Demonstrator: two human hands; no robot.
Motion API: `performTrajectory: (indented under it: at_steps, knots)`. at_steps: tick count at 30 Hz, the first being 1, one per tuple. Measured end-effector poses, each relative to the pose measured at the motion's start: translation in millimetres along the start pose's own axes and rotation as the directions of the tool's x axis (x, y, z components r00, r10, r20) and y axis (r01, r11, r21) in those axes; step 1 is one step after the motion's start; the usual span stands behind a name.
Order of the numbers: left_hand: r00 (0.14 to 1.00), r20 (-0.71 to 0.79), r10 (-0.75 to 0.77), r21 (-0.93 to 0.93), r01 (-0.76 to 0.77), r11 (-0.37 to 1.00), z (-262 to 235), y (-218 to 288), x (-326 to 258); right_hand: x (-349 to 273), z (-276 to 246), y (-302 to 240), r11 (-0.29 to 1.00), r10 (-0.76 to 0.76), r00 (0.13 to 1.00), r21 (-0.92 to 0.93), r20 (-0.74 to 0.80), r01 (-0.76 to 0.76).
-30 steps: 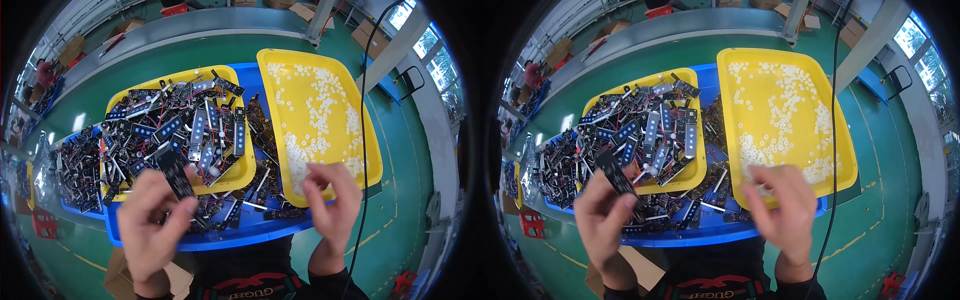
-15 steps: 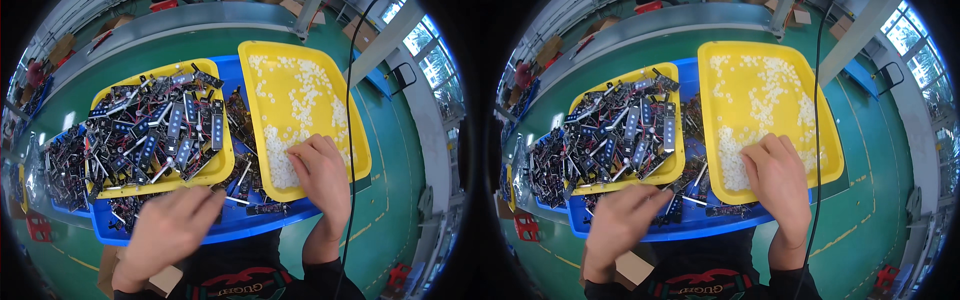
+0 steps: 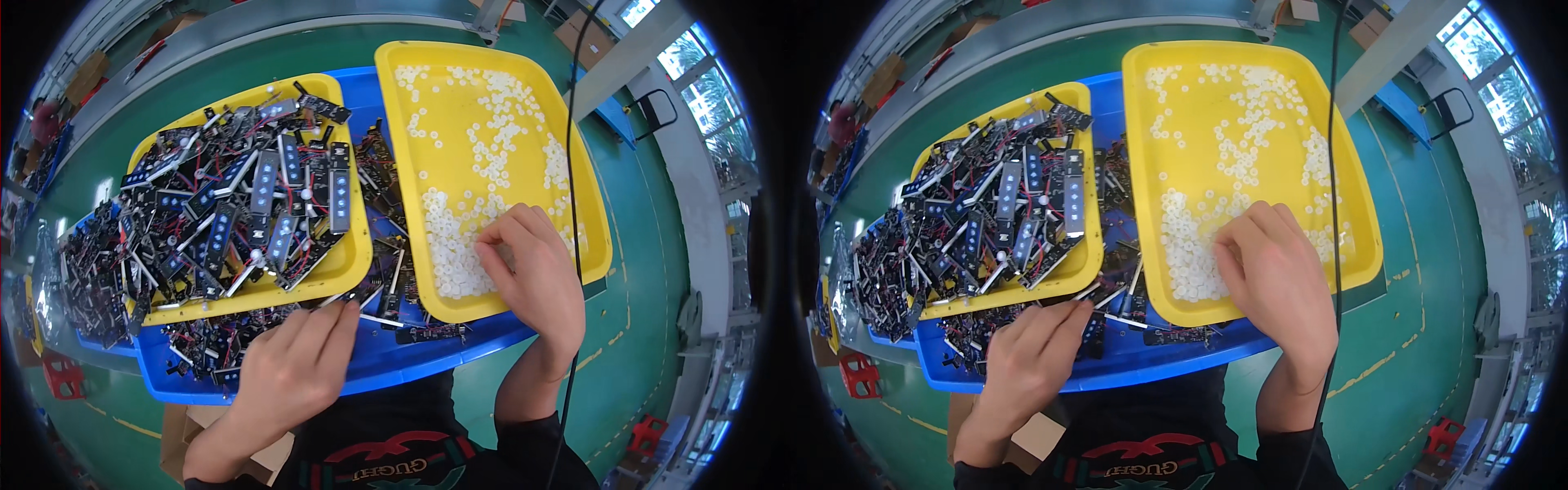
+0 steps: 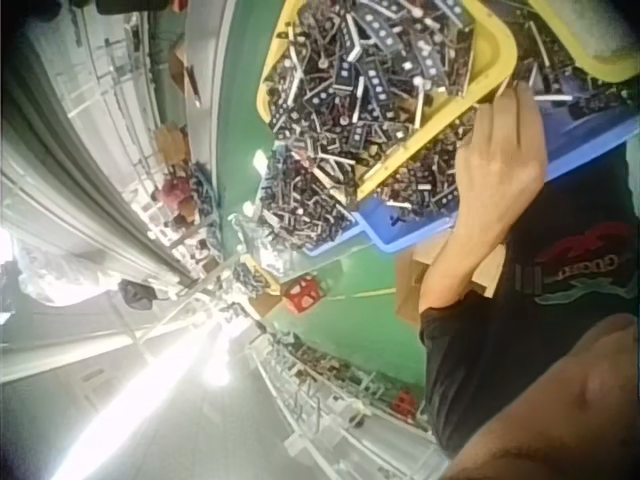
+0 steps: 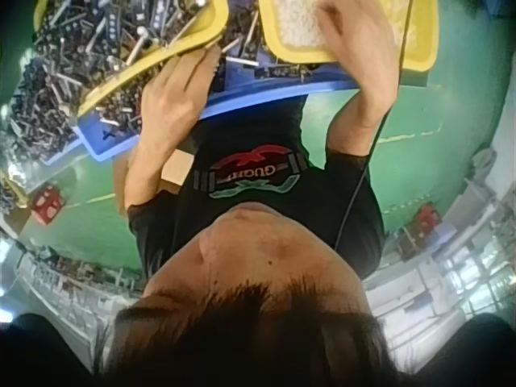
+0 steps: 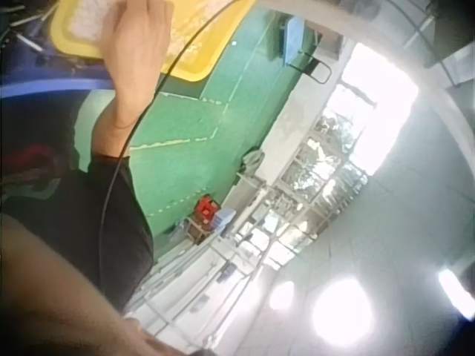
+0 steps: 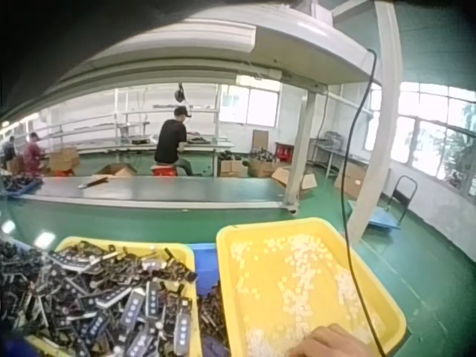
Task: The person repeatedly picks up small electronic circuit boards from a yellow bin and attaches small white plastic components to them by hand. The person handles the items one at a time, placing the finished units back into the bin. The task is performed in a factory setting with other workers visible in the background.
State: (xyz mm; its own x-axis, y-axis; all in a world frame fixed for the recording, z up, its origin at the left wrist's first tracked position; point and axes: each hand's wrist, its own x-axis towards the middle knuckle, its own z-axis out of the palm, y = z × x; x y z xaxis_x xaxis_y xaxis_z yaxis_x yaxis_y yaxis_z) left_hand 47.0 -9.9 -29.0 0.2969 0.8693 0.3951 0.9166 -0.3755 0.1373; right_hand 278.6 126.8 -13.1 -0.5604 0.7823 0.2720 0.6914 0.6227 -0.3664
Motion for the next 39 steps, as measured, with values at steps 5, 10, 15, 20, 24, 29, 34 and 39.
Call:
performTrajectory:
  at_steps: [5, 10, 15, 20, 24, 29, 34, 39]
  knots:
    - [0.955, -0.093, -0.281, -0.401, 0.223, 0.889, -21, 6, -8, 4, -2, -4, 1.000, -0.013, 1.000, 0.011, 0.004, 0.013]
    - [0.717, -0.020, -0.696, -0.880, 0.318, 0.353, -14, 9, -22, 3, 0, -2, 1.000, -0.027, 0.999, -0.013, 0.029, 0.027]
    - [0.632, 0.135, -0.763, -0.987, 0.155, -0.046, -13, 5, -21, 3, 1, -4, 0.999, -0.047, 0.990, 0.018, -0.135, 0.050]
    - [0.627, 0.232, -0.744, -0.955, 0.002, -0.296, -10, 5, -20, -2, -3, -23, 0.955, -0.027, 0.954, 0.276, -0.298, 0.113]
    - [0.623, 0.329, -0.710, -0.846, -0.139, -0.515, -6, 7, -16, -12, 5, -48, 0.741, -0.082, 0.956, 0.624, -0.282, 0.248]
    - [0.683, 0.366, -0.632, -0.625, -0.323, -0.711, -2, 11, -7, -22, 21, -72, 0.489, 0.007, 0.991, 0.865, -0.133, 0.113]
    - [0.756, 0.422, -0.501, -0.468, -0.291, -0.834, 2, 13, -4, -22, 34, -82, 0.401, 0.042, 0.995, 0.913, -0.092, 0.068]
    - [0.705, 0.424, -0.569, -0.729, -0.107, -0.676, -5, 16, -1, -21, 41, -81, 0.418, 0.018, 0.994, 0.904, -0.107, 0.090]
